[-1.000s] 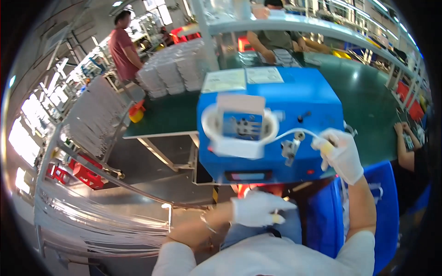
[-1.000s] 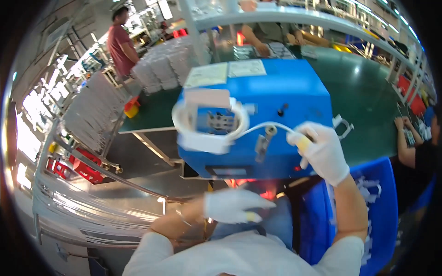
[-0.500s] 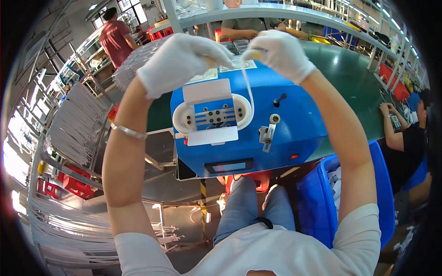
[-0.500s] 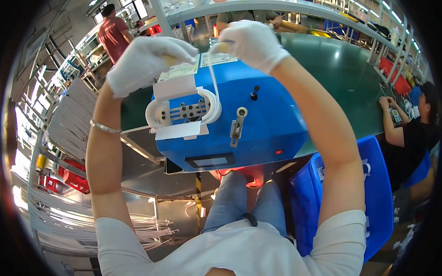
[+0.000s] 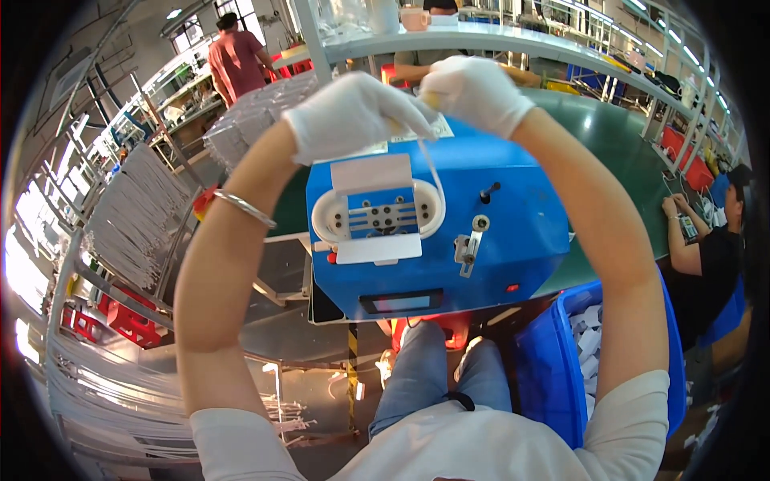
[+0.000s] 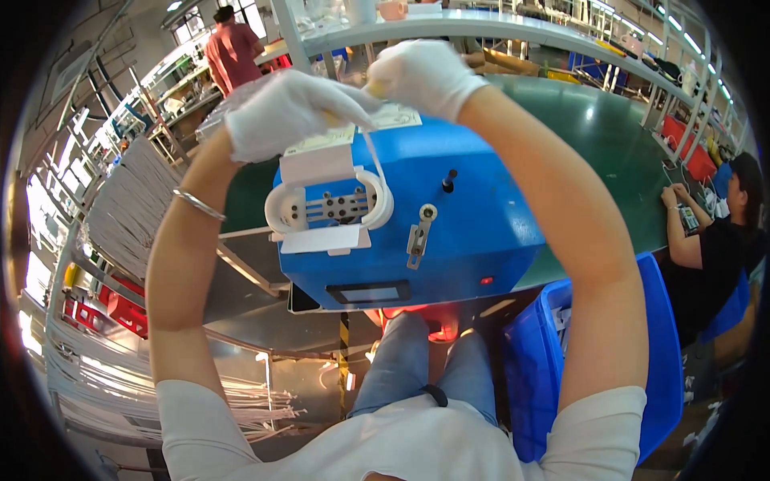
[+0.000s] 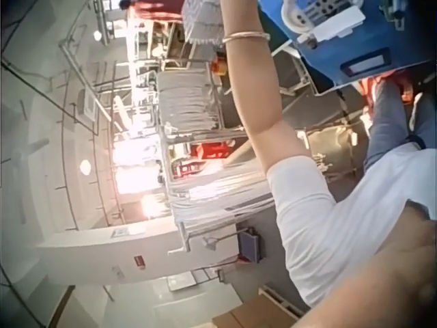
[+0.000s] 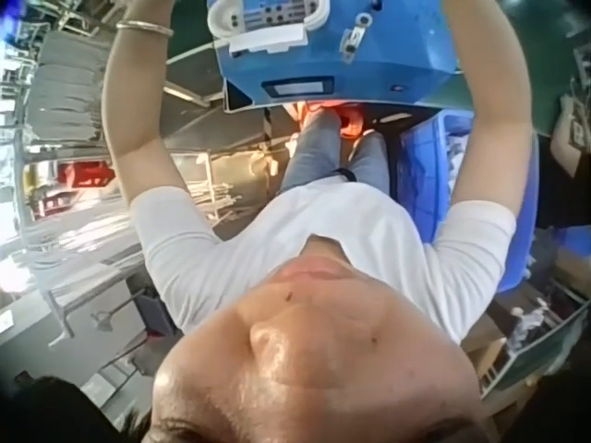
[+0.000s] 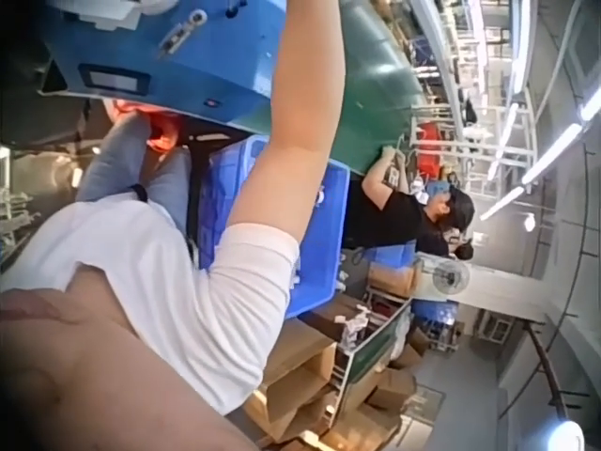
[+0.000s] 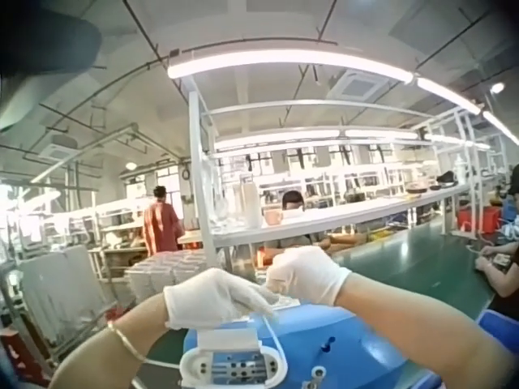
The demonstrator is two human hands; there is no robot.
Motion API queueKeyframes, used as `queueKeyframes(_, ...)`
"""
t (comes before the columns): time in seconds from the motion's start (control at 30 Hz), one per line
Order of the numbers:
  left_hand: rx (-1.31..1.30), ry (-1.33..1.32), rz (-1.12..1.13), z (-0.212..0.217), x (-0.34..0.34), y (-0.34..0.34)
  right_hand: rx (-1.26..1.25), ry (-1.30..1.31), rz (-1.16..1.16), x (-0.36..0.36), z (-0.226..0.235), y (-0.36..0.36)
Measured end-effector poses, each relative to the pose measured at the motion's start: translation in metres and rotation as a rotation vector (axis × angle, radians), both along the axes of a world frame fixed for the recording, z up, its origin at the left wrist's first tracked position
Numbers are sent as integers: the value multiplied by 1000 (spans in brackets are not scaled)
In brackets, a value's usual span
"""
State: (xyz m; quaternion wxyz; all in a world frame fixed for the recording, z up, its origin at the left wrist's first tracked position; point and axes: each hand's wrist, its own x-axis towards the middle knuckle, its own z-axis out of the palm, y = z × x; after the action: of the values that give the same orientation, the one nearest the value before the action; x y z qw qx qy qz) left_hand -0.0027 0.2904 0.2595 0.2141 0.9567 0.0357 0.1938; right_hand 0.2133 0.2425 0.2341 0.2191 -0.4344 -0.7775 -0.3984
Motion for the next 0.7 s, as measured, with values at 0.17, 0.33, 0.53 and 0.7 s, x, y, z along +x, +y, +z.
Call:
queueKeyframes(0.17,102,230,206,7,-16,-3,-83,153,110,-27,-8,11)
queueKeyframes(0.33,26,345,358,18,-80,0,-105,328,214,-59,-5,-56)
queueKeyframes(0.53,262,279,333,-10,-92,-9,-134,-43,99,-86,-33,-73)
queueKeyframes(0.7,350,363,494,-22,-89,-26,-154,-15,13,-89,-44,-66)
